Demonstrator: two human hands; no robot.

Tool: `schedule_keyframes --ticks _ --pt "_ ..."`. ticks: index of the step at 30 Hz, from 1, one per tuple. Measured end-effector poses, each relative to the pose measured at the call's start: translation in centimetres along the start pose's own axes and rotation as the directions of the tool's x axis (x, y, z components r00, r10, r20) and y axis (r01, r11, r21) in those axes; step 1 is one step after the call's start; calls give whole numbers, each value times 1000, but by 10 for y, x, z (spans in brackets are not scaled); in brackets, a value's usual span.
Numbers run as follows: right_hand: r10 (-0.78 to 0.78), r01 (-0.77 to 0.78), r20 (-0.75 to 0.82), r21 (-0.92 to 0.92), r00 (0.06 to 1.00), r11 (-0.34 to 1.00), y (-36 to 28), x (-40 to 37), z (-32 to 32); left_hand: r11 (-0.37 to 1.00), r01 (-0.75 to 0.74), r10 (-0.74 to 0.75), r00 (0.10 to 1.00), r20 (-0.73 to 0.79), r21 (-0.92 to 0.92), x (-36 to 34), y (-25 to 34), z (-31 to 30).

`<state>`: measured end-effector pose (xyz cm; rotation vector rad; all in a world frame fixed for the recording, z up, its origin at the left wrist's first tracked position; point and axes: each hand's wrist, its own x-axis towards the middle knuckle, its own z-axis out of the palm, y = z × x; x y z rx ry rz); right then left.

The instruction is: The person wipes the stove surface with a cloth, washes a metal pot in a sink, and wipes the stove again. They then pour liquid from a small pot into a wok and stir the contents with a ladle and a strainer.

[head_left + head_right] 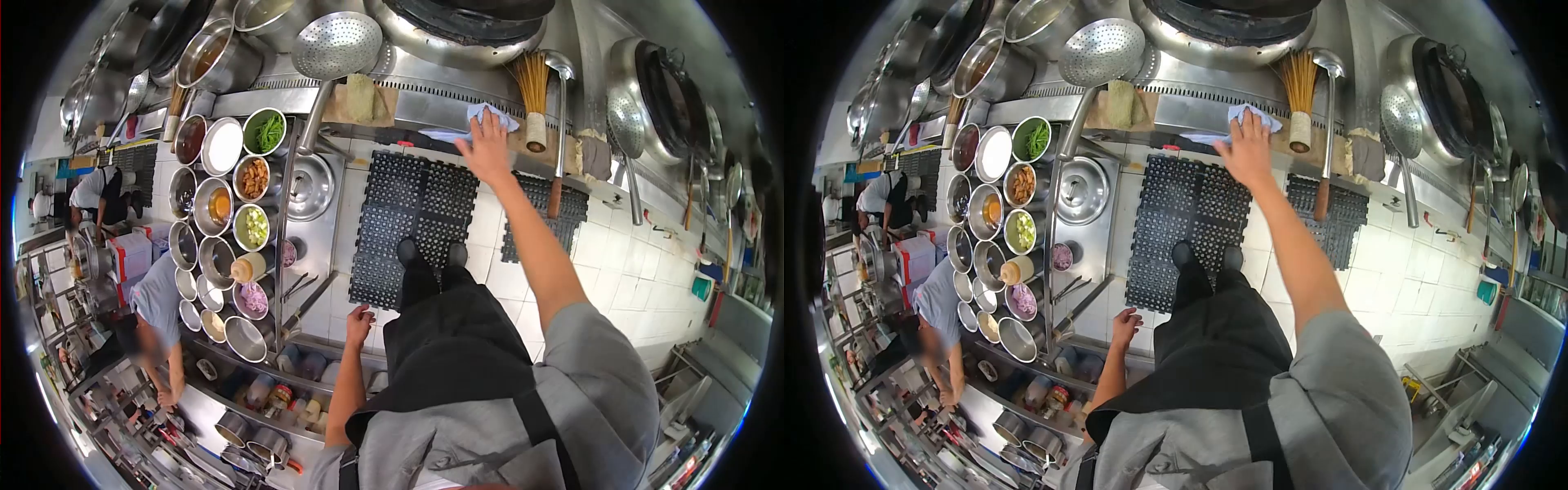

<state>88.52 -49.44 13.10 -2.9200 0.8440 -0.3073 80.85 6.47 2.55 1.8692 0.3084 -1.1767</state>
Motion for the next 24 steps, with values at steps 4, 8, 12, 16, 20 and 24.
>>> schedule_keyframes --ticks 4,8,12,16,20,24 --pt "-97 94 10 189 995 978 -77 55 18 999 39 -40 999 -17 -19 -4 -9 -4" --pt "-171 161 31 210 985 964 -65 47 8 989 123 -125 992 23 79 1 -27 -6" --pt "60 -57 -32 89 998 994 5 1 -3 991 39 -43 999 26 131 5 -14 -3" --pt "-2 14 -97 116 995 993 28 -35 -14 998 -9 6 998 57 66 13 2 -2" --pt "128 -249 233 624 964 741 8 -37 -59 997 -16 13 999 40 76 12 15 -4" --pt "-357 -39 488 630 796 775 -7 -26 -63 999 -16 17 1000 -11 51 11 17 -13"
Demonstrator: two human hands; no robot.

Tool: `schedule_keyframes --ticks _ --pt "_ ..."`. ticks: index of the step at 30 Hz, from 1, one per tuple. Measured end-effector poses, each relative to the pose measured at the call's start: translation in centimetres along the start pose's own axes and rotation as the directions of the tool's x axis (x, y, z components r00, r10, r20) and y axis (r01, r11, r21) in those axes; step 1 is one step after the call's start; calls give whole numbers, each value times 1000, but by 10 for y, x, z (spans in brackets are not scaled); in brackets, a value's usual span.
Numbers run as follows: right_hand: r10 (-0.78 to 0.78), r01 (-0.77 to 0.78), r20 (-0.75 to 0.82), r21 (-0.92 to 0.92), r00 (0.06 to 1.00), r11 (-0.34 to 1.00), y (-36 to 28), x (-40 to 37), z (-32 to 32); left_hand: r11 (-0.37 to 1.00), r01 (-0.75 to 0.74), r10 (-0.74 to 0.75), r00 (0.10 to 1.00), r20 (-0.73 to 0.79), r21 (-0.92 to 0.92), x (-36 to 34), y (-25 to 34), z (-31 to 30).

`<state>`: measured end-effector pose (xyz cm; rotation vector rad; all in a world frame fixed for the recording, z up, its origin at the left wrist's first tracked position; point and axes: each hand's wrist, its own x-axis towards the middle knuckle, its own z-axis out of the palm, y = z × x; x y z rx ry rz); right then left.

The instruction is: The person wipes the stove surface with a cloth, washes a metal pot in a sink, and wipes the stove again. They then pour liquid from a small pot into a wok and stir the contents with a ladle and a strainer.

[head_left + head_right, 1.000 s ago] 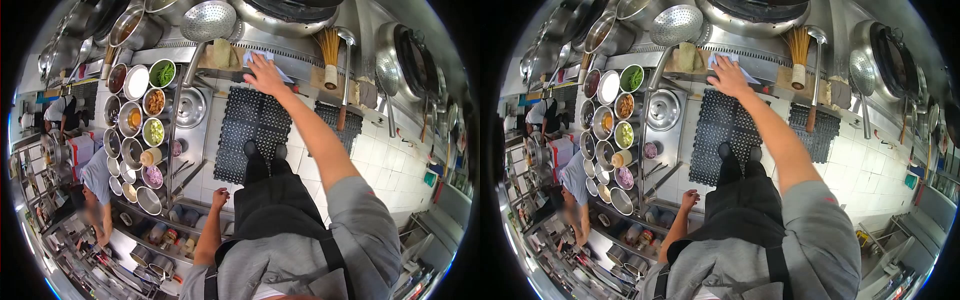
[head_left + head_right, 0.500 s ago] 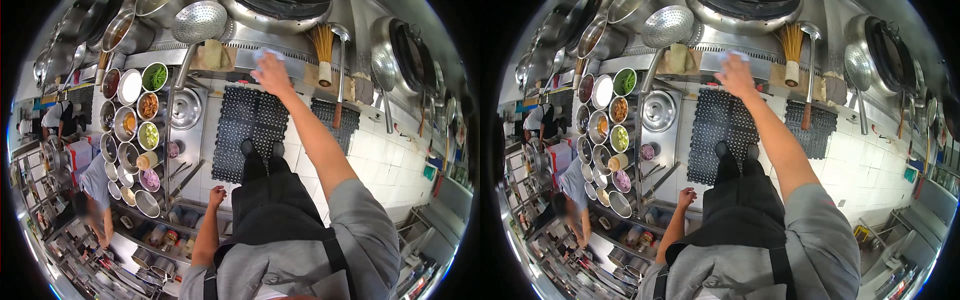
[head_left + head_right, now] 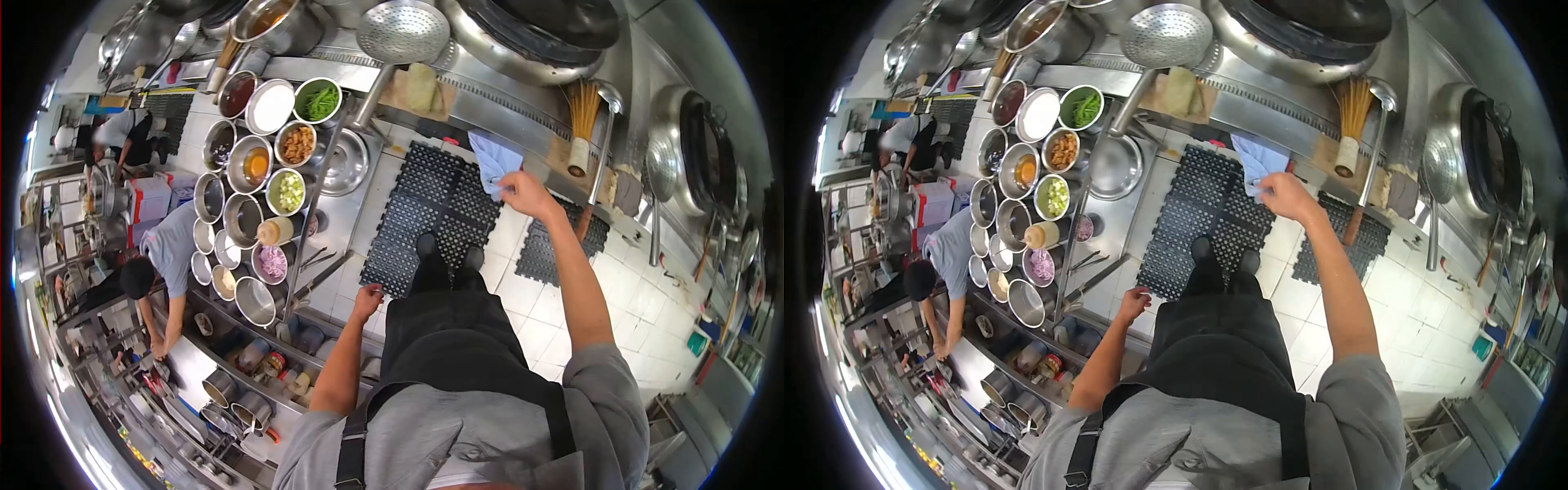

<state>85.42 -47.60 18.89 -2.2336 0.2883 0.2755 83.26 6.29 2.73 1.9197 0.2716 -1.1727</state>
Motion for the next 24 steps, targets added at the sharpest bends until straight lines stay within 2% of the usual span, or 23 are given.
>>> schedule_keyframes --ticks 1,3,5,6,7,9,10,11,13,14,16,17,19,22,24 --pt "13 -10 111 -29 994 1000 -3 0 1 999 15 -14 1000 -9 39 -1 -2 -4" --pt "141 -167 308 60 941 984 -11 0 -2 993 33 -31 999 -18 114 4 2 -8" --pt "248 -343 499 107 830 933 -18 -3 -9 880 -144 162 987 0 452 10 9 -9" --pt "88 -140 340 129 936 982 3 -4 -1 768 -220 251 967 34 602 14 15 -9" --pt "90 -115 215 104 972 988 5 -2 -2 730 -289 296 950 95 620 21 27 -5" --pt "78 -76 -48 45 996 996 10 0 -11 637 -428 378 898 223 641 48 64 17" --pt "85 -81 -113 39 990 996 9 7 -22 620 -515 457 850 261 592 52 102 33" --pt "35 -49 -253 -49 967 998 12 17 -31 594 -598 536 793 290 538 53 156 51" --pt "-106 -10 -492 -227 864 974 22 42 -46 452 -746 681 642 352 489 58 259 93" --pt "-147 36 -589 -197 794 980 27 56 -51 280 -878 888 390 242 389 79 283 120" --pt "-206 28 -592 -295 779 955 36 82 -57 279 -877 904 377 200 392 65 385 153" --pt "-234 26 -584 -342 777 939 43 91 -57 268 -867 916 364 167 420 66 420 167" --pt "-210 -17 -513 -402 832 916 65 108 -52 220 -802 901 385 199 556 89 471 189" --pt "-126 -132 -492 -456 861 880 60 105 -39 139 -751 943 299 145 645 117 508 206" --pt "-151 -101 -486 -454 861 885 59 105 -41 64 -715 937 284 205 696 136 507 208"
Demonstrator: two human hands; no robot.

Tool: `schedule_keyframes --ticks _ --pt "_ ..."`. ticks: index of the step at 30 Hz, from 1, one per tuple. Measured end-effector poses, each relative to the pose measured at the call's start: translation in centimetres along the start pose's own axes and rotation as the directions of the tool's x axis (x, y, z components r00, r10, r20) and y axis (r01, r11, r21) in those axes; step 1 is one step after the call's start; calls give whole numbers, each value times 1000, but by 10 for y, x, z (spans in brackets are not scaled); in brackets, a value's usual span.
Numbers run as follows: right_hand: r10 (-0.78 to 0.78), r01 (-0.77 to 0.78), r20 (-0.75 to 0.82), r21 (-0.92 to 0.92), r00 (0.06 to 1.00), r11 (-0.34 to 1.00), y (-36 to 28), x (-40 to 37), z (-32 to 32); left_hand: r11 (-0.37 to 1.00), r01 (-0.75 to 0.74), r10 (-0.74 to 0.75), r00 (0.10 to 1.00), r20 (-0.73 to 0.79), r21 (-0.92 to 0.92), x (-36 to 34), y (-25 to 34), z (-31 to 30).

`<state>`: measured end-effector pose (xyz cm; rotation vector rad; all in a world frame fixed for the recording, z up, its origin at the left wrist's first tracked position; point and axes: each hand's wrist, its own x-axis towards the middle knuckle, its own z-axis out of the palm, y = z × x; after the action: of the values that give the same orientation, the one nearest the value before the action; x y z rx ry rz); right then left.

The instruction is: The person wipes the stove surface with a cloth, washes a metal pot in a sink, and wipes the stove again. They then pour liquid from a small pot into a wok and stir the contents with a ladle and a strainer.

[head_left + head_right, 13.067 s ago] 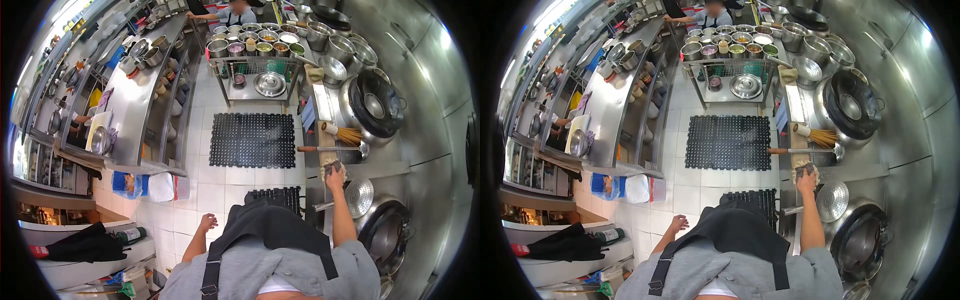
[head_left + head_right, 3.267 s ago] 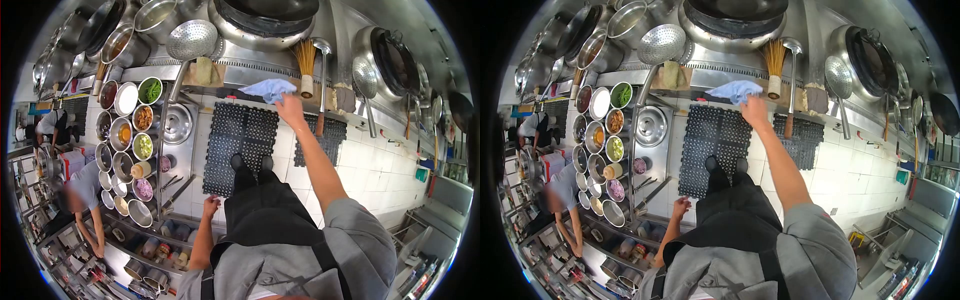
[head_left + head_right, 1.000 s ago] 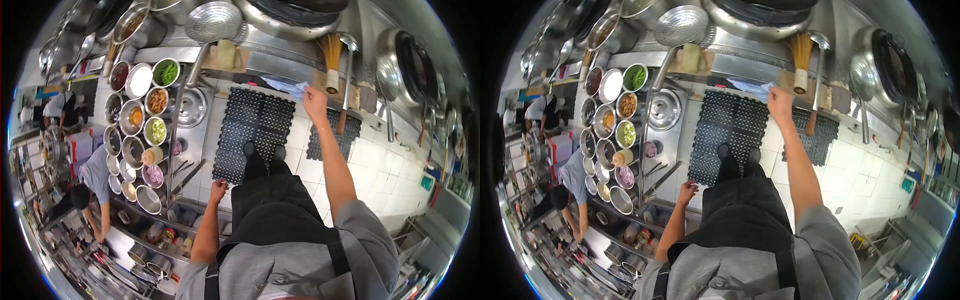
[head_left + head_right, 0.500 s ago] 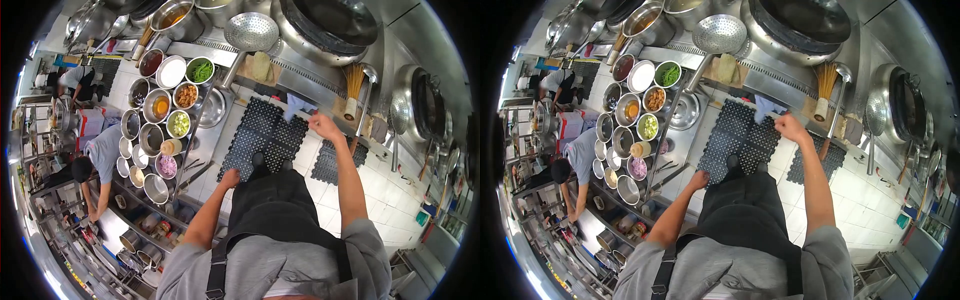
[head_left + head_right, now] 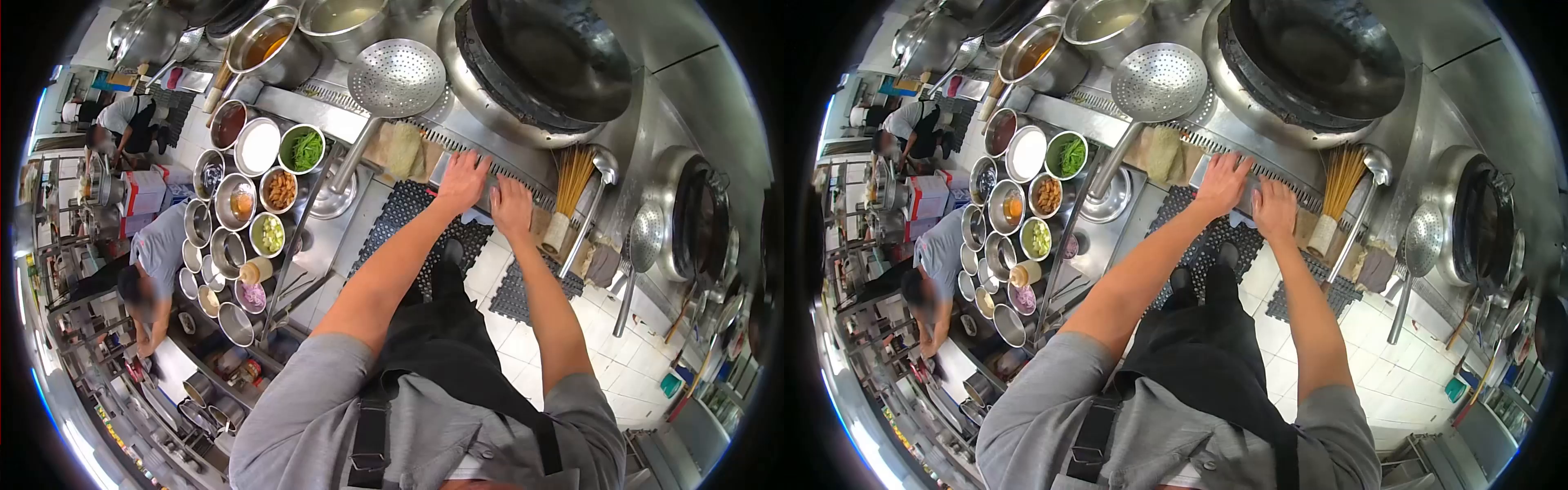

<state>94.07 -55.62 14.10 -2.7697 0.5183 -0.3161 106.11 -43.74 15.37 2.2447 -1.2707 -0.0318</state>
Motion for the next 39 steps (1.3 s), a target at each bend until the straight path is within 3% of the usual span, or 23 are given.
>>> schedule_keyframes --ticks 2,9,14,22,25,26,28,29,30,33,34,35,36,37,38,39 --pt "-14 14 17 -8 1000 1000 2 3 -2 998 2 -9 995 101 67 3 -7 12" --pt "-7 8 67 -15 998 1000 -4 18 -10 997 25 -38 984 174 79 14 -4 3" --pt "65 -56 189 -51 980 997 -3 22 -10 994 32 -55 972 228 103 20 -1 1" --pt "85 -91 104 50 991 995 -4 13 -15 994 39 -65 962 265 102 17 7 -2" --pt "35 -39 36 118 999 992 -5 0 -40 989 -103 79 971 225 101 11 7 -21" --pt "34 -32 -6 216 999 976 -7 -14 -58 977 -179 156 971 180 119 3 10 -32" --pt "109 -112 32 429 993 896 -6 -54 -97 982 -175 189 949 254 -76 -29 10 -62" --pt "158 -139 -20 368 987 919 -10 -77 -124 970 -170 215 934 287 -173 -46 7 -77" --pt "262 -224 -41 405 964 887 -3 -106 -132 973 -43 129 916 379 -227 -69 3 -91" --pt "453 -464 100 231 886 855 18 -208 -140 859 327 -52 821 568 -394 -176 -52 -104" --pt "521 -553 192 195 832 810 26 -246 -131 900 335 -107 791 603 -279 -241 -107 -72" --pt "489 -523 275 66 828 850 36 -285 -115 929 335 -163 754 636 -159 -303 -149 -58" --pt "472 -482 350 -63 809 874 49 -325 -94 889 442 -380 574 725 115 -340 -154 -86" --pt "434 -495 479 1 763 869 72 -376 -62 892 347 -401 314 860 290 -376 -171 -103" --pt "411 -542 585 58 699 839 79 -421 -28 883 293 -438 238 867 366 -419 -183 -114" --pt "370 -625 736 91 567 776 73 -447 -14 886 293 -425 199 883 360 -446 -194 -121"
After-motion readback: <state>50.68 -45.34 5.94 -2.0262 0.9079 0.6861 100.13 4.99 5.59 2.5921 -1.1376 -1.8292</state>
